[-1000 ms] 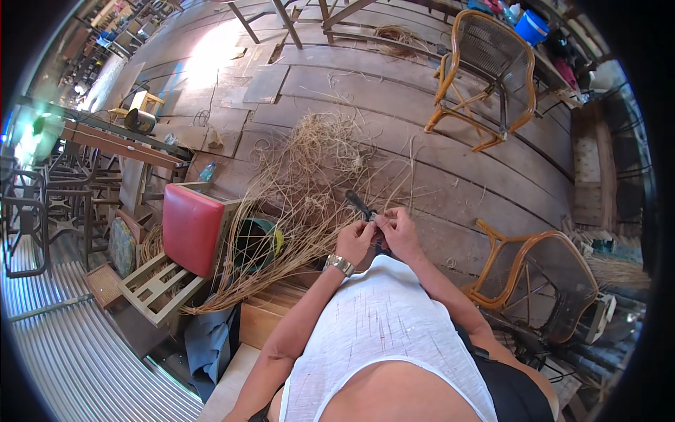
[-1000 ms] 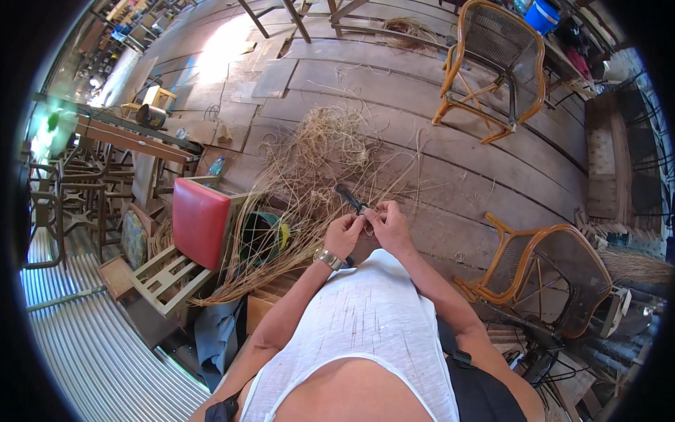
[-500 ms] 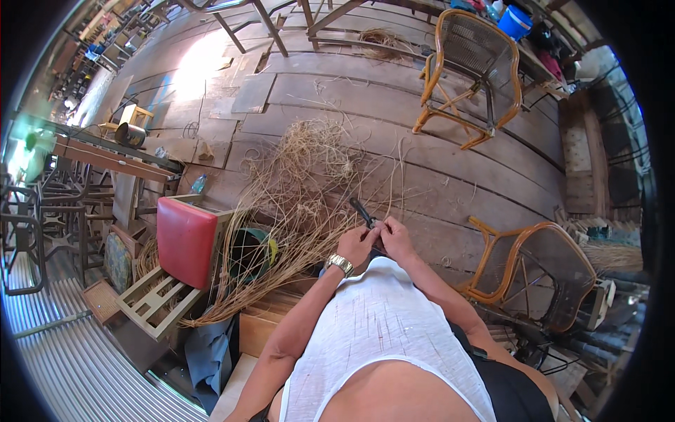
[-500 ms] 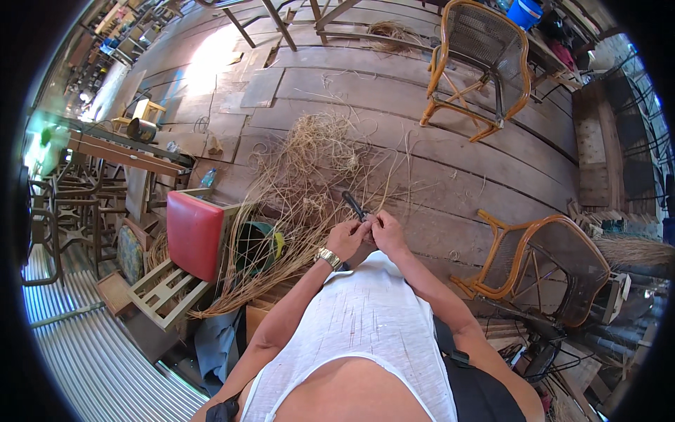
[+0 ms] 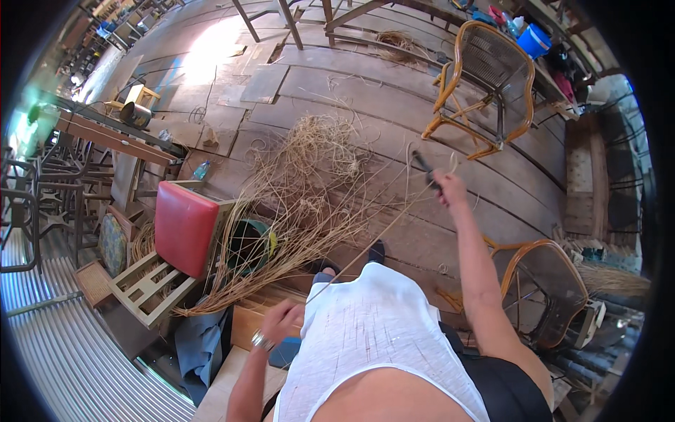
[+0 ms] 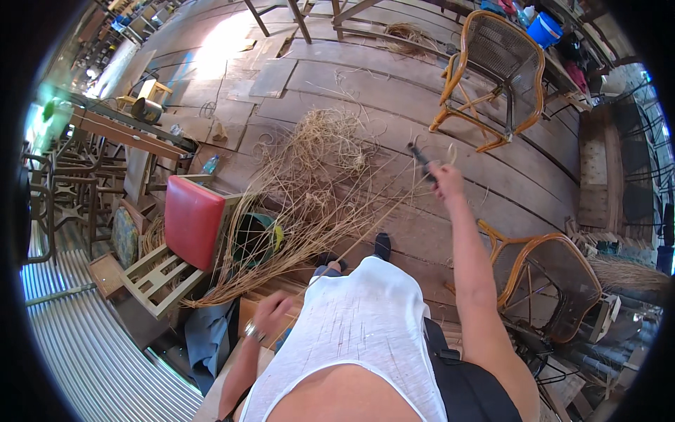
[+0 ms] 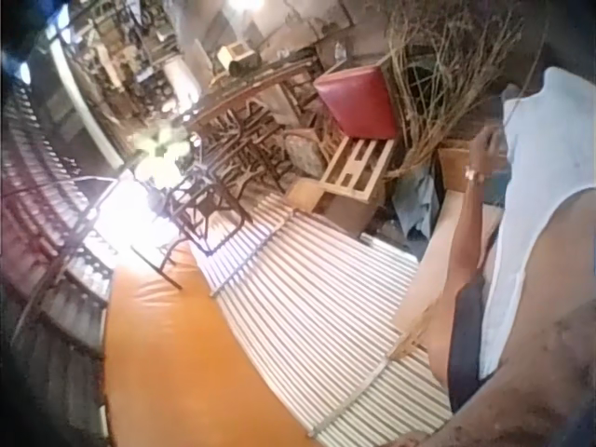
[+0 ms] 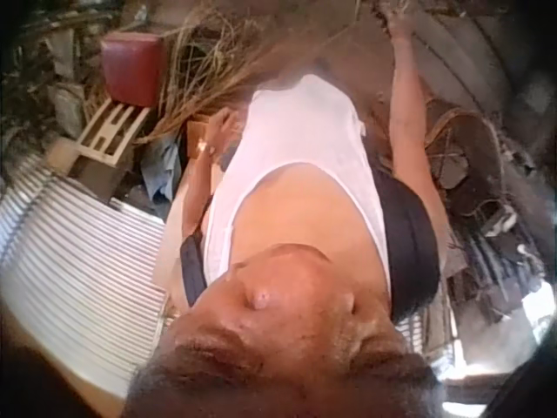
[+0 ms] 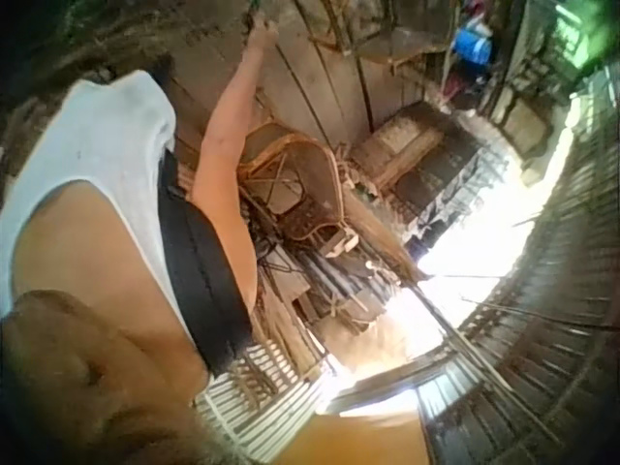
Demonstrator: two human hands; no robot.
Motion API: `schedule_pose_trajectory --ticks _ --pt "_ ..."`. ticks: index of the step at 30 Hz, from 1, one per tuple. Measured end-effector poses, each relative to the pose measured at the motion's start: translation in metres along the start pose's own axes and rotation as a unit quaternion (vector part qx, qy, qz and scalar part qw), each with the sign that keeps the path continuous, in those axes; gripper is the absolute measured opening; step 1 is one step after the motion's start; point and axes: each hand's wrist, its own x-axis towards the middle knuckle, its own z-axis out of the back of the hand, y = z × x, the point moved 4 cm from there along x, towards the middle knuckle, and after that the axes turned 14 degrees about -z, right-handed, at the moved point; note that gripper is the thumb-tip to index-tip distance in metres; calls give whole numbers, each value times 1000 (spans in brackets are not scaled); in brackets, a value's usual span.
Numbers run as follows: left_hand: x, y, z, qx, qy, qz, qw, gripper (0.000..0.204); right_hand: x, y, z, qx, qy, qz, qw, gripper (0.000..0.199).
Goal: The person strips and cuts long, dry natural fibers using a knife and pliers. They repeatedly pull fibers from a bundle, trim them to length, and drop the pieces onto a pile on the floor. The person also picks up and organizes the processed fibers into a neat stack on a nearby table.
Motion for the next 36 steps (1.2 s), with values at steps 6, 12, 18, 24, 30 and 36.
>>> schedule_pose_trajectory --ticks 6,12,18,24,30,36 --pt "-89 123 32 223 45 110 968 56 -34 15 -17 -74 -21 27 997 38" --pt "140 35 -52 -3 -50 -70 996 69 -87 -33 -127 -105 81 65 989 39" --pt "200 -1 -97 -19 -28 -74 997 33 -104 -47 -162 -106 136 39 984 35" --pt "66 0 -30 125 7 -73 989 26 6 -23 -38 -42 35 33 998 35" --pt "-86 152 32 242 60 70 966 31 9 22 25 -68 -53 51 995 37" --pt "96 63 -27 93 29 39 994 67 -43 -39 -80 -63 44 54 996 35"
